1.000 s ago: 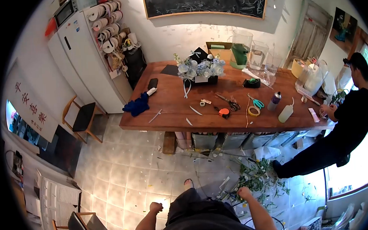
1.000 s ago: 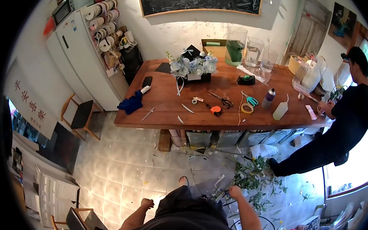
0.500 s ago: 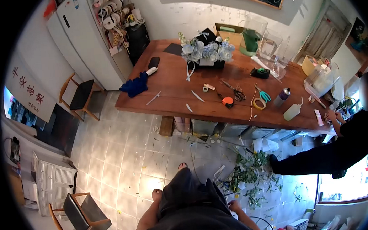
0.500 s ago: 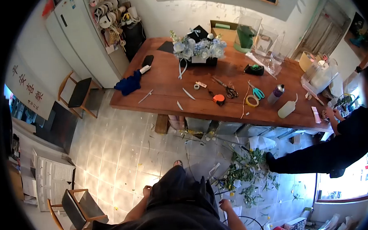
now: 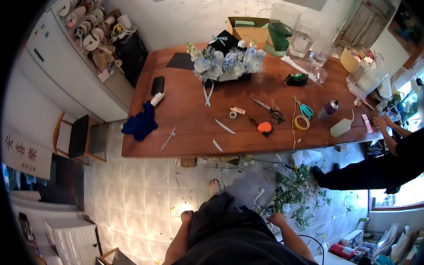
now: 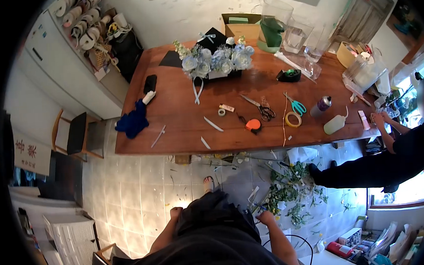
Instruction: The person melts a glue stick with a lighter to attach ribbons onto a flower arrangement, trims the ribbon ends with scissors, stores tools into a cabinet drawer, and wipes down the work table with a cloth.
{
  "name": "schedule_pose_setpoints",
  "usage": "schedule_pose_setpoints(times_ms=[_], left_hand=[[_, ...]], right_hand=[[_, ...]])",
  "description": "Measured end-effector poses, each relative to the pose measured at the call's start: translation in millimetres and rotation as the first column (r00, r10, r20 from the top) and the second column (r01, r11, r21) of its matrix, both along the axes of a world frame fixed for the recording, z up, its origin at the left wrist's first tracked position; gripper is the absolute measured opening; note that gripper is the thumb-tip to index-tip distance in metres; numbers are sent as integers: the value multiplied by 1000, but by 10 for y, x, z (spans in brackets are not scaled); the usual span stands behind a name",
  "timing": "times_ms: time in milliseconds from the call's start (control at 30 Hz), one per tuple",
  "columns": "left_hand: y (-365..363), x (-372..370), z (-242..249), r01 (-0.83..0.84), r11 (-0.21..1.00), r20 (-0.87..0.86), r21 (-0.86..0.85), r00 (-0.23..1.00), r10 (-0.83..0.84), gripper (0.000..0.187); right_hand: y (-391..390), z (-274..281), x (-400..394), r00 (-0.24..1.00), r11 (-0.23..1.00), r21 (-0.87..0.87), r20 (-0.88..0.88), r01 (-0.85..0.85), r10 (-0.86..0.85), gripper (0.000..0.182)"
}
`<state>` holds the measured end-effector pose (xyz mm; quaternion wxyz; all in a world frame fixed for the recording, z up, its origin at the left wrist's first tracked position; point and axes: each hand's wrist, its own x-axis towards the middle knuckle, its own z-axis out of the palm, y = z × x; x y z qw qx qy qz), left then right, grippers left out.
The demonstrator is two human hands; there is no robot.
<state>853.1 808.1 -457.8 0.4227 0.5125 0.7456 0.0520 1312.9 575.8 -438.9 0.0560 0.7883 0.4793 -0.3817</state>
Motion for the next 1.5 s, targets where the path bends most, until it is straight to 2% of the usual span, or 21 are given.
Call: schedule_pose_setpoints(times_ms=[33,100,167,200,233,300,333,433,467,533,567,600,667,733,800,867,933,967,1100,1267,1500], left_hand=[[208,85,234,-129,992,148,-12,981,129,28],[644,174,431,-133,991,265,-11,955,131,26],[1005,160,603,-102,995,405,-7,909,96,30],[1194,163,657,16,998,348,58,937,-35,30],[1374,250,892,98,990,328,102,936,-126,31],[1665,478,1401,208,963,310,172,916,-254,32],[1792,574,1510,237,949,313,208,903,-294,33],[2091,877,1536,166,961,478,222,841,-256,26],[2150,1020,1584,132,968,539,215,810,-230,24],[2253,1351,1822,128,971,599,203,768,-227,20],[2270,1487,1864,90,979,634,181,750,-186,19],[2288,1604,1892,49,986,666,159,732,-144,19],[2275,1760,1943,29,990,681,139,723,-117,19],[2248,1875,2030,13,991,661,134,744,-99,18],[2175,1904,2119,13,991,602,131,794,-90,17],[2103,1881,2090,-61,992,588,111,808,-16,17],[2088,1839,2112,-54,991,506,125,862,-17,19],[2083,1838,2125,-102,987,524,121,851,23,18],[2078,1828,2016,-213,969,545,122,830,115,18],[2096,1990,2018,-234,966,557,112,820,134,17],[2074,1998,1991,-220,969,547,116,828,123,18]], right_hand=[[105,105,-93,997,978,191,11,78,-82,34],[505,230,-209,989,977,170,47,130,-140,36],[1053,685,-368,975,959,186,27,212,-221,39],[1247,695,-331,971,944,229,-69,237,-227,40],[1489,918,-328,981,893,407,-46,193,-190,36],[1979,1321,-253,951,824,475,-163,310,-264,30],[2213,1470,-188,945,777,538,-157,326,-288,25],[2977,1877,160,933,626,702,-169,340,-316,19],[3252,1996,305,905,582,702,-235,411,-355,22],[3889,2315,691,923,546,765,-161,341,-351,23],[4220,2529,818,910,414,820,-285,394,-301,25],[4589,2453,1021,917,371,855,-257,362,-304,28],[5275,2700,1224,813,337,740,-537,582,-225,26],[5920,2737,1381,922,343,857,-337,385,-192,28],[6398,2858,1385,950,422,855,-230,301,-212,31],[6750,2817,1354,954,425,871,-139,246,-267,30],[6983,2831,1326,961,460,874,-30,159,-275,29],[7046,2849,1315,963,453,883,1,125,-269,23],[7192,2781,1345,953,403,913,67,61,-296,15],[7154,2771,1471,935,327,944,78,43,-347,12],[7110,2725,1439,945,372,928,127,-5,-302,12]])
